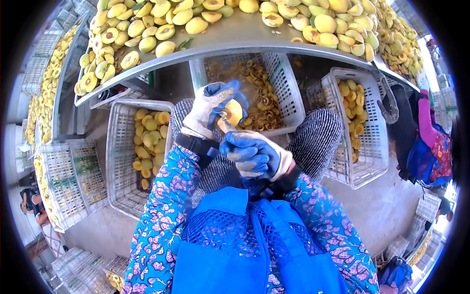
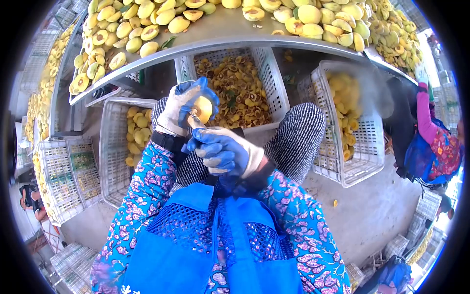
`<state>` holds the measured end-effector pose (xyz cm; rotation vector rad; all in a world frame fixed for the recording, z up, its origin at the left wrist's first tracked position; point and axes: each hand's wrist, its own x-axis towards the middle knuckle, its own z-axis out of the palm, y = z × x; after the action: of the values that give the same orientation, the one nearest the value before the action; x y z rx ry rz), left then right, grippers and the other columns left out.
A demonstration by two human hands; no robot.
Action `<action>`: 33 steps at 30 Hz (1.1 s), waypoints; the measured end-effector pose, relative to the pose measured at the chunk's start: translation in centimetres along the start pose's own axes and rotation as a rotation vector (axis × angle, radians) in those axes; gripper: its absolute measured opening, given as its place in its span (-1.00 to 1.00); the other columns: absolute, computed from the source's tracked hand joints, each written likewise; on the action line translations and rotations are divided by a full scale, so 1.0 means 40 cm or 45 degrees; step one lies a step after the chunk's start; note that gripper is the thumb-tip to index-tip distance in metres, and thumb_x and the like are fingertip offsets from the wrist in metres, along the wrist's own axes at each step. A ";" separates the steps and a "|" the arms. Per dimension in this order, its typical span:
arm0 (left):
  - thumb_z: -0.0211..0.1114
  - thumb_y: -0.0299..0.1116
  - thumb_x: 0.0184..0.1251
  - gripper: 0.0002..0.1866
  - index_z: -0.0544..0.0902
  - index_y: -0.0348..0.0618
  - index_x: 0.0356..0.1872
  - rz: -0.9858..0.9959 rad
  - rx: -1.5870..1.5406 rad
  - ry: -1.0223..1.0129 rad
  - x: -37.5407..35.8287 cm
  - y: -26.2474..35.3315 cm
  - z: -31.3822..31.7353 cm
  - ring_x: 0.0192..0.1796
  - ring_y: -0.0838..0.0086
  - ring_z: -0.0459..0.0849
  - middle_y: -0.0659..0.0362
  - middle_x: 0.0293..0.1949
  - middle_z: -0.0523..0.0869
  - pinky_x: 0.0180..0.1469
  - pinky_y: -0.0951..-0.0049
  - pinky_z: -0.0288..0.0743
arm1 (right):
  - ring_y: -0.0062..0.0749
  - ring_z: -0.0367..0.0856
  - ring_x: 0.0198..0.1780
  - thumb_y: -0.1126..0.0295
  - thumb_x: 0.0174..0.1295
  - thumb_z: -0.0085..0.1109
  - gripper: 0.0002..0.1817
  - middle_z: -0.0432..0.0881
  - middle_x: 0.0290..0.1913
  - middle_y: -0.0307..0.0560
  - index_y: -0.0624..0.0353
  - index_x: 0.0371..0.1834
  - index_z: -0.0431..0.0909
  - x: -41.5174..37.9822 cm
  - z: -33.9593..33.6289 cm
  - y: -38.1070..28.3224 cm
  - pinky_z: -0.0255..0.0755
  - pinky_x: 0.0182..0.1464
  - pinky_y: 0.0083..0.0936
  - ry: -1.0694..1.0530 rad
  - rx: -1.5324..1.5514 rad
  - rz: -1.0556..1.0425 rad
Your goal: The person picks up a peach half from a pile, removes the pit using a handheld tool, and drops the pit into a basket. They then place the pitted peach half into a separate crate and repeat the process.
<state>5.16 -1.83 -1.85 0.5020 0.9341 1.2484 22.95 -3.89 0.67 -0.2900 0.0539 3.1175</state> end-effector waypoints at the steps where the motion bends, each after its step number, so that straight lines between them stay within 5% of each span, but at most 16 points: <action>1: 0.22 -0.18 0.37 -0.66 0.63 -0.34 -0.35 0.047 0.022 0.055 -0.001 0.004 0.000 -0.47 0.26 0.71 -0.03 -0.45 0.70 -0.40 0.36 0.63 | -0.74 0.17 -0.81 0.21 0.50 -0.20 -0.64 0.24 -0.70 -0.42 0.35 -0.12 0.42 0.021 -0.014 0.009 0.13 -0.79 -0.69 -0.158 0.110 -0.024; 4: 0.20 -0.08 0.37 -0.59 0.63 -0.33 -0.31 0.205 -0.096 0.091 -0.020 0.043 -0.003 -0.45 0.25 0.71 -0.01 -0.41 0.71 -0.39 0.34 0.65 | -0.74 0.18 -0.82 0.21 0.51 -0.22 -0.63 0.23 -0.73 -0.43 0.37 -0.10 0.42 0.018 -0.006 0.016 0.16 -0.79 -0.65 -0.226 -0.025 -0.122; 5: 0.16 -0.01 0.38 -0.54 0.62 -0.33 -0.27 0.215 -0.291 0.306 -0.004 0.036 -0.044 -0.41 0.22 0.72 -0.01 -0.37 0.71 -0.37 0.31 0.66 | -0.72 0.16 -0.83 0.21 0.51 -0.22 -0.63 0.21 -0.74 -0.43 0.37 -0.11 0.42 0.002 0.014 0.015 0.17 -0.79 -0.64 -0.275 -0.014 -0.156; 8: 0.13 -0.02 0.41 -0.55 0.61 -0.33 -0.22 0.477 -0.108 0.488 -0.082 0.134 -0.020 -0.31 0.19 0.73 -0.03 -0.33 0.72 -0.24 0.28 0.67 | -0.71 0.17 -0.83 0.22 0.47 -0.13 -0.68 0.23 -0.71 -0.41 0.30 -0.10 0.44 -0.046 0.030 -0.031 0.14 -0.79 -0.65 0.111 -0.279 -0.343; 10: 0.12 -0.11 0.44 -0.60 0.61 -0.35 -0.19 0.640 0.079 0.501 -0.137 0.178 -0.089 -0.29 0.24 0.72 -0.01 -0.31 0.71 -0.14 0.31 0.65 | -0.57 0.34 -0.75 0.23 0.40 -0.03 -0.69 0.35 -0.67 -0.33 0.31 -0.09 0.47 -0.019 -0.023 -0.068 0.27 -0.71 -0.54 0.901 -0.974 -0.430; 11: 0.15 -0.20 0.42 -0.66 0.61 -0.36 -0.17 0.756 0.170 0.568 -0.168 0.192 -0.128 -0.30 0.28 0.72 0.02 -0.30 0.71 -0.14 0.34 0.65 | -0.34 0.55 -0.55 0.24 0.32 0.05 -0.68 0.52 -0.58 -0.15 0.36 -0.13 0.48 0.002 -0.147 -0.083 0.44 -0.48 -0.37 1.307 -2.043 -0.498; 12: 0.19 -0.29 0.40 -0.72 0.62 -0.36 -0.15 0.867 0.261 0.635 -0.193 0.198 -0.170 -0.31 0.33 0.71 0.04 -0.29 0.71 -0.13 0.37 0.64 | -0.04 0.64 -0.30 0.23 0.25 0.11 -0.64 0.63 -0.39 0.14 0.41 -0.17 0.47 0.005 -0.131 -0.071 0.47 -0.22 -0.25 1.495 -2.527 -0.296; 14: 0.28 -0.50 0.28 -0.79 0.62 -0.39 -0.11 0.769 0.344 1.084 -0.225 0.221 -0.237 -0.27 0.45 0.69 0.10 -0.26 0.72 -0.12 0.47 0.61 | 0.16 0.62 -0.18 0.22 0.22 0.15 -0.61 0.62 -0.27 0.34 0.42 -0.17 0.48 0.006 -0.183 -0.071 0.44 -0.13 -0.18 1.379 -2.318 -0.365; 15: 0.35 -0.59 0.16 -0.73 0.63 -0.37 -0.09 0.571 0.853 1.343 -0.230 0.233 -0.293 -0.24 0.54 0.67 0.15 -0.21 0.72 -0.12 0.55 0.57 | 0.25 0.57 -0.09 0.20 0.19 0.17 -0.57 0.59 -0.21 0.42 0.45 -0.15 0.46 0.011 -0.154 -0.083 0.41 -0.07 -0.16 1.332 -2.103 -0.219; 19: 0.40 -0.45 0.11 -0.71 0.67 -0.27 -0.11 0.765 1.607 1.282 -0.117 0.310 -0.250 -0.25 0.58 0.67 0.14 -0.27 0.75 -0.10 0.55 0.52 | 0.20 0.50 0.11 0.13 0.27 0.07 -0.48 0.57 -0.04 0.42 0.47 0.00 0.45 0.026 -0.093 -0.102 0.37 0.12 -0.18 1.393 -2.189 -0.099; 22: 0.35 -0.13 0.13 -0.64 0.65 -0.15 -0.16 0.847 2.274 0.954 0.041 0.378 -0.243 -0.16 0.16 0.68 0.03 -0.30 0.70 -0.06 0.28 0.50 | 0.21 0.57 -0.05 0.17 0.21 0.17 -0.55 0.60 -0.19 0.40 0.45 -0.13 0.46 0.029 -0.103 -0.106 0.39 -0.02 -0.16 1.397 -2.139 -0.261; 26: 0.32 0.01 0.14 -0.53 0.65 -0.22 -0.15 0.135 2.628 0.744 0.226 0.423 -0.229 -0.07 0.14 0.67 -0.06 -0.21 0.71 -0.01 0.22 0.50 | 0.18 0.58 -0.06 0.12 0.20 0.18 -0.50 0.61 -0.20 0.36 0.43 -0.08 0.46 0.040 -0.117 -0.115 0.41 -0.03 -0.19 1.437 -2.067 -0.108; 27: 0.35 0.00 0.12 -0.52 0.66 -0.24 -0.16 0.042 2.647 0.661 0.249 0.422 -0.230 -0.07 0.14 0.68 -0.08 -0.20 0.71 0.00 0.22 0.50 | -0.02 0.66 -0.33 0.14 0.26 0.12 -0.56 0.63 -0.36 0.26 0.41 -0.13 0.47 0.043 -0.123 -0.108 0.48 -0.28 -0.21 1.421 -2.114 -0.178; 29: 0.41 -0.06 0.06 -0.54 0.69 -0.26 -0.16 0.002 2.652 0.647 0.272 0.411 -0.235 -0.12 0.21 0.71 -0.08 -0.26 0.73 -0.02 0.27 0.53 | -0.06 0.67 -0.34 0.16 0.25 0.13 -0.57 0.63 -0.36 0.26 0.42 -0.13 0.47 0.049 -0.114 -0.109 0.49 -0.30 -0.23 1.428 -2.099 -0.141; 32: 0.38 -0.14 0.12 -0.58 0.68 -0.25 -0.11 0.187 1.971 0.720 0.208 0.443 -0.217 -0.16 0.31 0.73 0.06 -0.31 0.75 -0.08 0.37 0.56 | -0.03 0.67 -0.31 0.16 0.24 0.14 -0.57 0.63 -0.34 0.28 0.42 -0.14 0.47 0.039 -0.131 -0.111 0.49 -0.27 -0.24 1.415 -1.995 -0.213; 33: 0.29 -0.29 0.23 -0.61 0.59 -0.27 0.04 0.118 1.368 0.506 0.196 0.452 -0.260 -0.05 0.35 0.68 0.08 -0.13 0.72 -0.11 0.45 0.55 | 0.00 0.66 -0.29 0.16 0.24 0.14 -0.57 0.63 -0.33 0.28 0.41 -0.14 0.47 0.031 -0.146 -0.114 0.49 -0.25 -0.24 1.407 -1.947 -0.259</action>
<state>-13.48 9.00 3.82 1.1580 1.9396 0.8454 22.86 0.49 -5.47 -1.6434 -2.0075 1.6962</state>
